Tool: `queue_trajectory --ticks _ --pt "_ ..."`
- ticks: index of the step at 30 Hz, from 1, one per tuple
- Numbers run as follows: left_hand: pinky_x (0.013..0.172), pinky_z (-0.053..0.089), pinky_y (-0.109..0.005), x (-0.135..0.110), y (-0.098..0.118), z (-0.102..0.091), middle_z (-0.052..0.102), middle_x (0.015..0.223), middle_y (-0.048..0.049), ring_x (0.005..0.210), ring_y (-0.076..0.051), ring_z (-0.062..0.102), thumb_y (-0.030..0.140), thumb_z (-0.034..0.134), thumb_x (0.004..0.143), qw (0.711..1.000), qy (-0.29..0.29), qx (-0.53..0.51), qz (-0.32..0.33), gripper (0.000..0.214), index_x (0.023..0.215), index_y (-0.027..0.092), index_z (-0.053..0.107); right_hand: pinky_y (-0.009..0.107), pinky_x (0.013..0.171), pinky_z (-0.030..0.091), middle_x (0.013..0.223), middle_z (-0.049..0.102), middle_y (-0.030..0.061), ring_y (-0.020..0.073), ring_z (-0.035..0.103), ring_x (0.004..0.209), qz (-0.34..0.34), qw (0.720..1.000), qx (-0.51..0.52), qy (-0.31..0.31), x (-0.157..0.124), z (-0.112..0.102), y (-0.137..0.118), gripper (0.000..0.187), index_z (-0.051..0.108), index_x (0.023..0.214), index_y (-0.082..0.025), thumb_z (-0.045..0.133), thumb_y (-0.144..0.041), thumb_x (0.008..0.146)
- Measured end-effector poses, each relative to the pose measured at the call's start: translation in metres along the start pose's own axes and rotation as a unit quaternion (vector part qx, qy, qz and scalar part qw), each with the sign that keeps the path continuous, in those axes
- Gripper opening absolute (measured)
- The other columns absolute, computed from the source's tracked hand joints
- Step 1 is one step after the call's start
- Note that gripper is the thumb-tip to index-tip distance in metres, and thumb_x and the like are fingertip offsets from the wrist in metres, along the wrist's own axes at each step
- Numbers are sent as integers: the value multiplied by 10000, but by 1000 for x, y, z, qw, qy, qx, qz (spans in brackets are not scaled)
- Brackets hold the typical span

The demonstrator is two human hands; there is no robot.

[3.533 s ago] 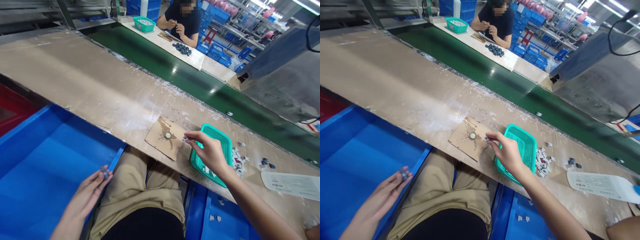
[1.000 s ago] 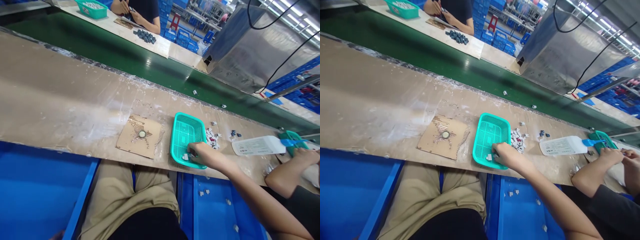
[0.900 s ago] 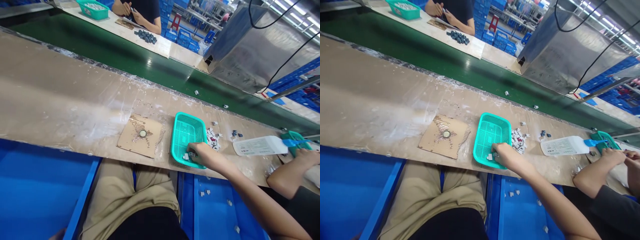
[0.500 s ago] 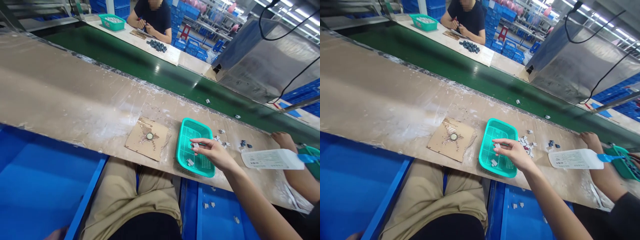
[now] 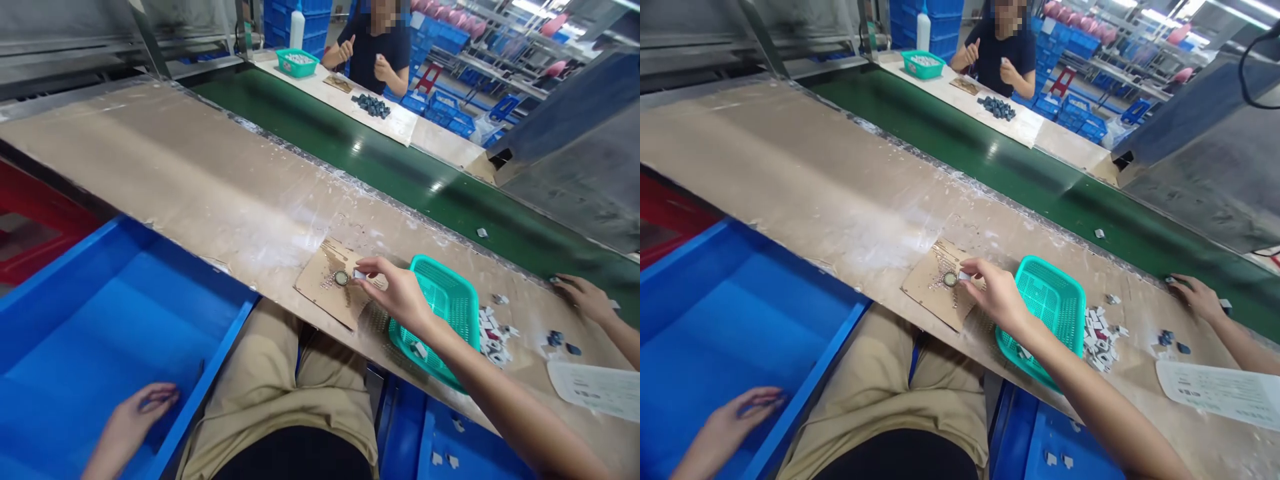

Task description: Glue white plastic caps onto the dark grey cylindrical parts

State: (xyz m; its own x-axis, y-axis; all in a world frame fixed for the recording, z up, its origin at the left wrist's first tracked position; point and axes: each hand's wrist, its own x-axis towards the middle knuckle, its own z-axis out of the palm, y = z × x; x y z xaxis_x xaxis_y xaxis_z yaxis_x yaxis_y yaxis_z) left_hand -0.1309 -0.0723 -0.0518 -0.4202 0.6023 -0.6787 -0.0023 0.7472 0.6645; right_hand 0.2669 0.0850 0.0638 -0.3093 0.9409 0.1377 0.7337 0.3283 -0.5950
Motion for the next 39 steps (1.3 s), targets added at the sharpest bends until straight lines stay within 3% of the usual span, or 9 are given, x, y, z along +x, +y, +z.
queue_trajectory --ticks 2,5,11,15,17,19,25,31,39 --pt "638 574 -255 5 8 -3 703 863 -77 882 -298 649 362 886 360 997 -11 -75 -27 479 753 191 671 350 766 542 1002 686 54 193 663 857 -17 1000 -14 -7 9 8 1 183 547 1023 -223 550 -239 841" --pt "727 574 -234 0 25 5 693 964 -50 915 -234 642 342 894 395 979 -12 -205 -11 600 924 194 651 345 792 539 989 692 42 194 666 906 -28 999 -26 -31 16 18 3 200 529 1039 -230 543 -212 840" --pt "575 548 -187 -17 51 53 674 757 -44 647 -138 612 293 921 298 938 -90 -335 0 602 842 156 703 360 775 542 966 698 46 212 671 897 -7 999 -38 -35 18 26 3 142 553 942 -226 574 -198 804" --pt "535 494 -164 -33 68 93 605 665 -24 609 -96 551 334 915 326 892 -238 -385 -1 513 746 133 697 369 776 545 921 697 61 205 671 830 56 995 78 0 14 20 -4 209 590 965 -201 636 -303 788" --pt "489 442 -141 -43 80 113 562 623 -4 581 -75 508 349 911 342 871 -300 -390 9 487 712 129 683 353 760 556 875 691 66 200 666 802 108 977 182 11 10 14 -12 295 604 956 -183 700 -354 735" --pt "473 412 -132 -54 93 132 550 606 2 565 -67 491 334 905 378 864 -321 -386 28 443 692 127 670 322 729 563 827 683 59 192 660 787 155 951 268 9 4 9 -23 345 615 926 -176 758 -364 675" --pt "519 448 -152 -75 113 172 616 664 -5 566 -70 513 219 881 419 876 -278 -377 114 332 627 129 638 217 678 553 776 672 13 131 651 731 189 902 388 -11 -28 5 -60 256 620 861 -201 784 -268 676" --pt "533 477 -150 -90 118 178 621 597 26 512 -63 524 111 827 494 881 -243 -357 191 266 683 144 641 184 694 546 778 658 -3 112 650 740 148 919 365 17 -42 12 -79 216 610 847 -209 764 -201 697" --pt "580 552 -182 -107 122 180 625 707 6 649 -142 647 91 815 516 891 -203 -312 262 228 682 146 668 206 676 545 790 646 7 120 640 737 130 930 345 -1 -43 16 -77 198 589 856 -200 737 -217 725"
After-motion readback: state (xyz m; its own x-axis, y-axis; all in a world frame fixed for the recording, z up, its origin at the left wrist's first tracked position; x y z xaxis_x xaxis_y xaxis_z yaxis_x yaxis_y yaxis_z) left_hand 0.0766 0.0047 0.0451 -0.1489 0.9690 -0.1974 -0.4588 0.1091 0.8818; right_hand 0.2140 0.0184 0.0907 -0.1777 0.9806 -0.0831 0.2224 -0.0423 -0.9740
